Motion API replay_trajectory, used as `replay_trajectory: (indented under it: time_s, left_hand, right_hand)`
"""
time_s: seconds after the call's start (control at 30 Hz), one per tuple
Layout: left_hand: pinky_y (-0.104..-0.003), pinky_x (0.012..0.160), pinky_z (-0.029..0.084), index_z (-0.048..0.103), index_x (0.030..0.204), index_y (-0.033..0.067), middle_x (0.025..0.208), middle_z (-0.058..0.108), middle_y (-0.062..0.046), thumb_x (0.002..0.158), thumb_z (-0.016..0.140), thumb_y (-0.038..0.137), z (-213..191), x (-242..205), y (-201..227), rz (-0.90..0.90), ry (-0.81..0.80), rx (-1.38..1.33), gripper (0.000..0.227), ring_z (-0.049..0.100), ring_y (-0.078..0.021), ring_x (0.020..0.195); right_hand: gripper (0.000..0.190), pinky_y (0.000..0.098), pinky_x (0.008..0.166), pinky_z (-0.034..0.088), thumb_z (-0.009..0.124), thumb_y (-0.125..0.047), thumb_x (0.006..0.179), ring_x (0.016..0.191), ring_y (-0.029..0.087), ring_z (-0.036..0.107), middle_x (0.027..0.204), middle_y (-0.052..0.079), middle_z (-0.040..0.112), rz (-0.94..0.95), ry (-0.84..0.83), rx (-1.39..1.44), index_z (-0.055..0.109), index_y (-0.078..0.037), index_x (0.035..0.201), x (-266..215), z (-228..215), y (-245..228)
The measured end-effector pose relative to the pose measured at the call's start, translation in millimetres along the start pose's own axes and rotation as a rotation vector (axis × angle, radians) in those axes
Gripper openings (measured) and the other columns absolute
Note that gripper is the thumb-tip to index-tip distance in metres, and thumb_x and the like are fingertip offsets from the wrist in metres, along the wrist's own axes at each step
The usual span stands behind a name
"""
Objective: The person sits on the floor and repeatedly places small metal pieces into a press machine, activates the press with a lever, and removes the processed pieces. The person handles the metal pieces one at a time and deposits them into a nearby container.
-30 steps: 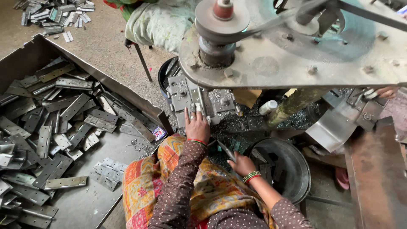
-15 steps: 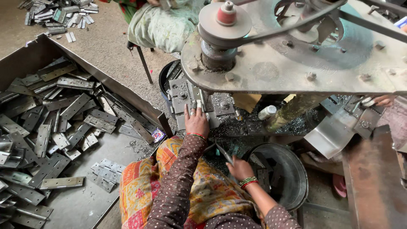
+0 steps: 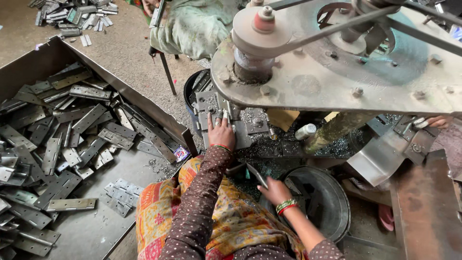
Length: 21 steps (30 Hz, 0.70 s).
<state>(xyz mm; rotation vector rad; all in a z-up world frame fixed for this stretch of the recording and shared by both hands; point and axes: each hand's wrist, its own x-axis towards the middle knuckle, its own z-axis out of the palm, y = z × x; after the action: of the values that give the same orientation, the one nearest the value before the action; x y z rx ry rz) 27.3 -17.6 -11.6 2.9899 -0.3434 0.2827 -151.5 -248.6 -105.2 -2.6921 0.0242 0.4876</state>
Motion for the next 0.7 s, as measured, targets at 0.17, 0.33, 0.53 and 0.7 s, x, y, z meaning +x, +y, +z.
replay_trajectory:
  time_s: [0.17,0.33,0.53,0.7]
  left_hand:
    - [-0.058,0.125,0.008,0.075,0.114,0.0104,0.145,0.057,-0.011,0.098,0.046,0.024,0.9,-2.8,-1.4,0.033,0.042,0.053,0.035,0.054,-0.0276,0.133]
    - [-0.058,0.120,0.026,0.075,0.107,0.0108,0.129,0.064,-0.010,0.089,0.056,0.022,-24.7,-45.1,-19.0,0.119,0.083,-0.262,0.028,0.059,-0.0308,0.124]
    - [-0.045,0.093,0.053,0.066,0.116,0.0085,0.114,0.064,-0.013,0.086,0.063,0.019,-40.5,-140.9,-120.6,-0.222,0.474,-0.414,0.032,0.064,-0.0349,0.109]
    - [-0.048,0.083,0.053,0.062,0.131,0.0045,0.123,0.064,-0.018,0.095,0.064,0.029,5.2,-204.0,-261.2,-0.614,0.309,-0.059,0.044,0.064,-0.0365,0.101]
  right_hand:
    - [0.054,0.0475,0.052,0.055,0.061,-0.047,0.096,0.062,0.037,0.071,0.073,0.019,0.070,0.023,0.038,-0.105,0.058,-0.001,0.126,12.2,50.0,23.7]
    - [0.063,0.0527,0.064,0.055,0.066,-0.057,0.090,0.076,0.044,0.070,0.086,0.024,0.073,-0.140,0.042,0.089,0.059,-0.003,0.122,6.0,28.3,30.1]
    - [0.039,0.0345,0.076,0.055,0.072,-0.029,0.096,0.084,0.020,0.071,0.104,0.013,0.073,0.013,0.282,0.445,0.065,-0.004,0.126,-6.5,-58.7,0.7]
    - [0.032,0.0301,0.078,0.060,0.073,-0.020,0.098,0.093,0.013,0.070,0.118,0.007,0.067,-0.091,0.402,0.647,0.065,0.001,0.120,5.6,-78.3,-14.8]
